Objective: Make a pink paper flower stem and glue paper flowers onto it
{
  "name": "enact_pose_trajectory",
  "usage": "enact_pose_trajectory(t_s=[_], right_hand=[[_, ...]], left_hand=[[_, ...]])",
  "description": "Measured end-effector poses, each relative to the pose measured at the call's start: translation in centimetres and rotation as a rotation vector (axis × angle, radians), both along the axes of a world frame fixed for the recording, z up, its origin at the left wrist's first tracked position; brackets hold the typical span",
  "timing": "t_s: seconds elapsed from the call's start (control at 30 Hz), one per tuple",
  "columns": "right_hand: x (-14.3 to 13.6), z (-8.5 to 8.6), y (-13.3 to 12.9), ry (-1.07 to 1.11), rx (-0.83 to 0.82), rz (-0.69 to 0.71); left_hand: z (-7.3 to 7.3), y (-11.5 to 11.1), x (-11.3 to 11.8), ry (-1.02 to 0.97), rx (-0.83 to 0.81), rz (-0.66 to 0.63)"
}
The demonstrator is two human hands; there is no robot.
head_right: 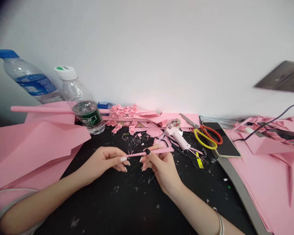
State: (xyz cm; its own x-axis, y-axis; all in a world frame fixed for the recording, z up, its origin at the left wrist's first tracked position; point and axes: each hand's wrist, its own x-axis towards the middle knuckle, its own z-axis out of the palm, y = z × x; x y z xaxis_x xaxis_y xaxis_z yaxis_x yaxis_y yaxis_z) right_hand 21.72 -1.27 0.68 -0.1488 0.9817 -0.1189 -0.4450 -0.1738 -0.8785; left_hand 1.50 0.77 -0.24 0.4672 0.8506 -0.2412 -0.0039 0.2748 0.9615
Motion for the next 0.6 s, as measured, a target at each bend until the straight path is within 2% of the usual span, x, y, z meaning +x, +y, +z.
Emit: enact_pose_trajectory(t_s=[0.33, 0.6], right_hand=[[0.01, -0.14, -0.17, 0.024, -0.015, 0.014], [-0.08, -0.12, -0.3, 0.01, 0.019, 0.02]], left_hand=[[0.34, -0.25, -0.06, -0.015, -0.031, 0.022], [0.57, -0.3, -0.07, -0.108, -0.175, 0.04]])
